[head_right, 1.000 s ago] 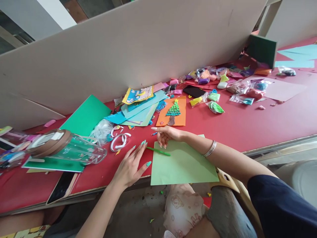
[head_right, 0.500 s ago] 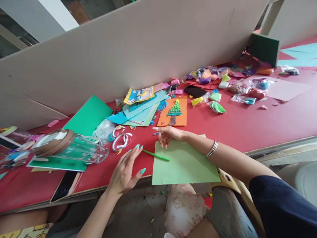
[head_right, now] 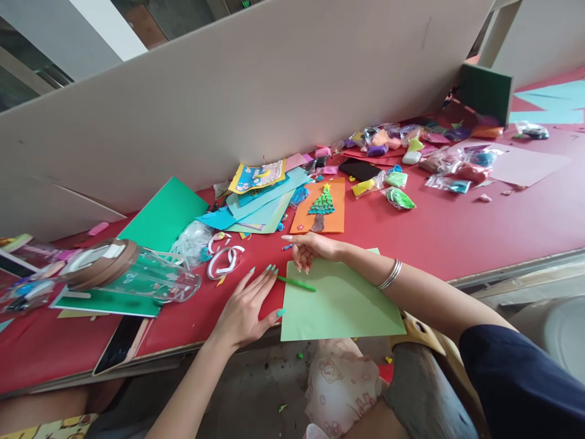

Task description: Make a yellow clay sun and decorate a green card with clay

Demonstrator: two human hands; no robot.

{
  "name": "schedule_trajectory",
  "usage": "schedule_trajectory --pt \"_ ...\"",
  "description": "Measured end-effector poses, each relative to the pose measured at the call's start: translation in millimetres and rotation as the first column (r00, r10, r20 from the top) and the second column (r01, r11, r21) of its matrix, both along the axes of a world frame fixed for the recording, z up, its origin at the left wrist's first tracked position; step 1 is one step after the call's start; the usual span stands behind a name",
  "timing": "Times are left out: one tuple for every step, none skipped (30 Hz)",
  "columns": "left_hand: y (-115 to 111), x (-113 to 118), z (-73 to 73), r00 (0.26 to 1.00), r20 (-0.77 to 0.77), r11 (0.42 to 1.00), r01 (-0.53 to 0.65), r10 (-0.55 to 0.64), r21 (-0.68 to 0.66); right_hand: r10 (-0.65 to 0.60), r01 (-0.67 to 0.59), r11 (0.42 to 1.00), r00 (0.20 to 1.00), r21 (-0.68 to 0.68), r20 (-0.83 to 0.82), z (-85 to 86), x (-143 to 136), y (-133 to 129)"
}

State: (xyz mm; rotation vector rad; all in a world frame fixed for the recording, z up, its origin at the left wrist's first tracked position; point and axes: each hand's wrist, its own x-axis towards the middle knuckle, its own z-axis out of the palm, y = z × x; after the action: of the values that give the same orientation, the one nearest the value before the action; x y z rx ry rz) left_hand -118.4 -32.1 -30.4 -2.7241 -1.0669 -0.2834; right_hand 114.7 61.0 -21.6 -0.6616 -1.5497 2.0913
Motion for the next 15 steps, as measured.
schedule_trajectory --pt "-3.1 -3.3 1.1 1.0 0.012 1.0 0.025 -0.025 0.016 0.001 -0.001 1.0 1.0 0.002 0.0 0.1 0.1 0.0" --pt "-6.5 -6.5 1.9 0.999 0.026 0.998 0.047 -0.048 0.034 0.004 -0.004 1.0 1.0 0.004 0.001 0.1 0.1 -0.1" --pt "-9.7 -9.2 2.4 0.997 0.04 0.996 0.066 -0.068 0.056 0.008 -0.008 1.0 1.0 0.008 0.003 0.1 0.1 -0.1" --pt "-12.7 -11.1 2.4 0.995 0.054 0.993 0.083 -0.087 0.079 0.01 -0.01 1.0 1.0 0.013 0.004 0.0 0.0 -0.2" --pt "-15.1 -12.1 1.9 0.992 0.067 0.99 0.098 -0.105 0.102 0.011 -0.011 1.0 1.0 0.018 0.007 0.0 0.0 -0.4" --pt "-16.9 -11.9 0.8 0.99 0.077 0.986 0.112 -0.122 0.122 0.011 -0.011 1.0 1.0 0.024 0.009 0.0 -0.1 -0.6" --pt "-17.9 -10.7 -0.9 0.987 0.084 0.983 0.122 -0.134 0.137 0.01 -0.01 1.0 1.0 0.029 0.01 0.0 -0.2 -1.0" --pt "-18.1 -8.7 -2.9 0.986 0.088 0.981 0.127 -0.141 0.145 0.008 -0.009 0.999 1.0 0.033 0.01 0.2 -0.2 -1.3" --pt "-17.4 -5.9 -5.0 0.986 0.088 0.981 0.127 -0.14 0.143 0.007 -0.008 0.999 1.0 0.036 0.012 0.5 -0.2 -1.7" --pt "-16.0 -2.7 -7.0 0.987 0.085 0.983 0.121 -0.133 0.135 0.007 -0.008 0.999 1.0 0.037 0.013 0.8 -0.2 -2.1" --pt "-13.8 0.7 -8.5 0.99 0.079 0.987 0.107 -0.117 0.12 0.007 -0.008 0.999 1.0 0.036 0.013 1.2 -0.2 -2.4" --pt "-11.0 4.1 -9.4 0.993 0.07 0.991 0.089 -0.096 0.096 0.006 -0.007 0.999 1.0 0.034 0.013 1.6 -0.1 -2.5" --pt "-8.0 7.5 -9.5 0.996 0.059 0.995 0.068 -0.072 0.068 0.005 -0.005 0.999 1.0 0.033 0.013 2.0 -0.1 -2.6" --pt "-4.8 10.5 -9.1 0.998 0.048 0.998 0.046 -0.048 0.038 0.005 -0.006 1.0 1.0 0.031 0.015 2.3 -0.1 -2.6" --pt "-2.0 13.0 -8.1 0.999 0.036 1.0 0.028 -0.028 0.009 0.006 -0.006 1.0 1.0 0.028 0.019 2.5 -0.2 -2.5"
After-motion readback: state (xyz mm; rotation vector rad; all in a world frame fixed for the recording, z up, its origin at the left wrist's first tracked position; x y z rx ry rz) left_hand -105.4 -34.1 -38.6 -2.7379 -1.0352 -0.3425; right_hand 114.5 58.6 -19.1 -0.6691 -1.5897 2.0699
